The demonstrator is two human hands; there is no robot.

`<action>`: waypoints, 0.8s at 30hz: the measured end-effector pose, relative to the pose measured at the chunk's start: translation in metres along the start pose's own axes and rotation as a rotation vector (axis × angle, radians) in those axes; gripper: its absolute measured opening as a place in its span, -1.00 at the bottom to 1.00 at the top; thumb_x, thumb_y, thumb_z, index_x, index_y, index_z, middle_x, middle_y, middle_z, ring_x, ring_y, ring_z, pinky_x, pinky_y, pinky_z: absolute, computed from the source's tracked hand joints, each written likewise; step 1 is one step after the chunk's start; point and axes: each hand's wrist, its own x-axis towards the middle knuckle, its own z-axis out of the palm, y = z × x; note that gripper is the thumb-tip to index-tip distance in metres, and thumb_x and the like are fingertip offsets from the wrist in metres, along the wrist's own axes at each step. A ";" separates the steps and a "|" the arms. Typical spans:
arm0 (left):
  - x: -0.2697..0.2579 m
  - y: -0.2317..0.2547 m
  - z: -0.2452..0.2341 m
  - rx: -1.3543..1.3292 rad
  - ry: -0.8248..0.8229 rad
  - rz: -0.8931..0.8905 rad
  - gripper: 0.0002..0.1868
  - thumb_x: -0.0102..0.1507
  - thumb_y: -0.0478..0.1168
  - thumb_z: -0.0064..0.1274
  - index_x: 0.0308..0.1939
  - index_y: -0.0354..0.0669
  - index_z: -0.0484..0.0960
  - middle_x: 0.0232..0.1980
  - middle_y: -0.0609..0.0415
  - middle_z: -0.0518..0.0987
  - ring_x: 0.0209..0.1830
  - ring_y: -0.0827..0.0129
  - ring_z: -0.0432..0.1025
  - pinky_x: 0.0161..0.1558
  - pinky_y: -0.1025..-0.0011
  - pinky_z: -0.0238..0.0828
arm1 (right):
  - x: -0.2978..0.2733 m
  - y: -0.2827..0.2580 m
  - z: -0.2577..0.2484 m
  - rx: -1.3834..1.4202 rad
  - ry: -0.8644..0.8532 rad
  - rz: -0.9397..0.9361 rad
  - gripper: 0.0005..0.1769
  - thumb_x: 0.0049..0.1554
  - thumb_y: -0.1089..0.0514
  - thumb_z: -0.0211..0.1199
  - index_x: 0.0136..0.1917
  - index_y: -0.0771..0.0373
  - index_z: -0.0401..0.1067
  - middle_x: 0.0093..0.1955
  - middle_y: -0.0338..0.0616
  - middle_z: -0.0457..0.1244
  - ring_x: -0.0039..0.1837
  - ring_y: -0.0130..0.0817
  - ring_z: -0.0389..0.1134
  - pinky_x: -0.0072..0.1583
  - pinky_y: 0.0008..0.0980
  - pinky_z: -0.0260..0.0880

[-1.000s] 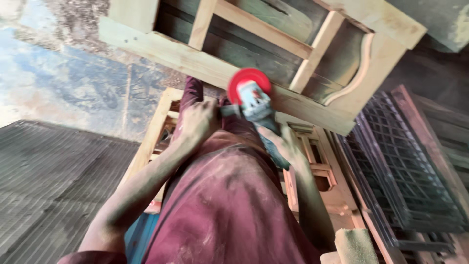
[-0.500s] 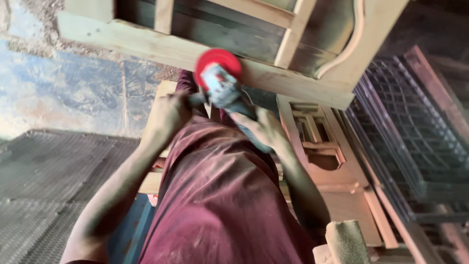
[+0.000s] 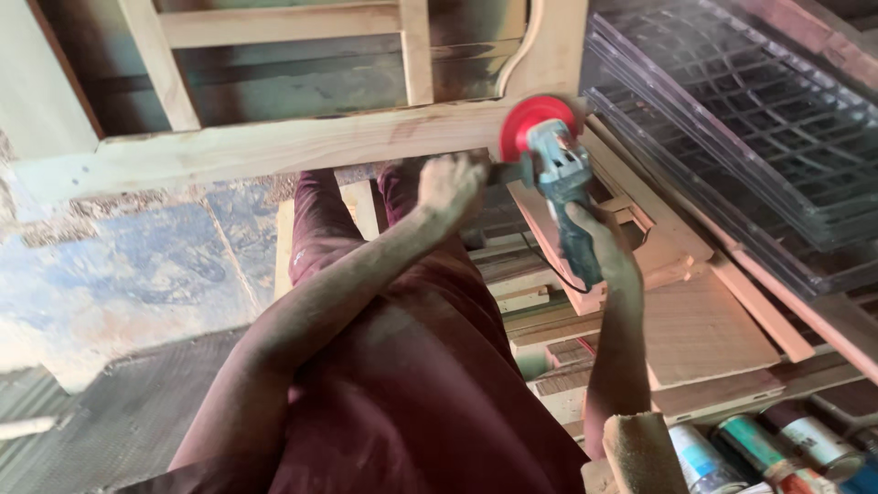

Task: The person uses an angle grinder with a sanding disc to smooth the edges and surfaces of a wooden frame. The camera is extremely shaky, but the person is seen moving the tool along the wood's contours.

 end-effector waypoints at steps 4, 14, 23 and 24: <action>-0.038 -0.044 -0.010 0.026 -0.007 -0.103 -0.65 0.16 -0.05 0.11 -0.04 -0.10 0.65 -0.10 -0.11 0.65 -0.17 0.02 0.58 -0.25 0.10 0.51 | 0.006 0.006 0.039 0.027 -0.165 -0.109 -0.53 0.13 -0.14 0.35 0.10 0.26 0.48 -0.21 -0.27 0.34 -0.21 -0.48 0.36 -0.15 -0.43 0.39; 0.008 -0.008 -0.071 0.049 -0.069 -0.120 -0.79 0.24 -0.09 0.04 -0.24 -0.13 0.65 -0.27 -0.16 0.68 -0.25 -0.02 0.62 -0.31 0.08 0.54 | -0.017 -0.012 0.031 0.077 -0.059 -0.126 -0.46 0.12 -0.23 0.31 0.16 0.20 0.59 -0.22 -0.34 0.33 -0.23 -0.58 0.28 -0.18 -0.52 0.29; 0.071 0.040 -0.069 0.074 0.105 0.080 -0.85 0.17 -0.22 0.01 -0.32 -0.18 0.65 -0.28 -0.18 0.67 -0.27 -0.01 0.61 -0.23 0.09 0.55 | -0.017 -0.023 -0.012 0.164 0.101 -0.056 -0.37 0.07 -0.20 0.27 0.19 0.33 0.39 -0.34 -0.20 0.31 -0.41 -0.38 0.32 -0.37 -0.40 0.35; 0.068 0.036 -0.072 0.061 0.103 0.076 -0.84 0.18 -0.21 0.01 -0.34 -0.18 0.66 -0.28 -0.19 0.67 -0.27 -0.01 0.61 -0.23 0.09 0.55 | -0.016 -0.024 -0.010 0.144 0.090 -0.065 -0.37 0.10 -0.20 0.27 0.18 0.37 0.42 -0.35 -0.19 0.31 -0.41 -0.39 0.34 -0.36 -0.41 0.35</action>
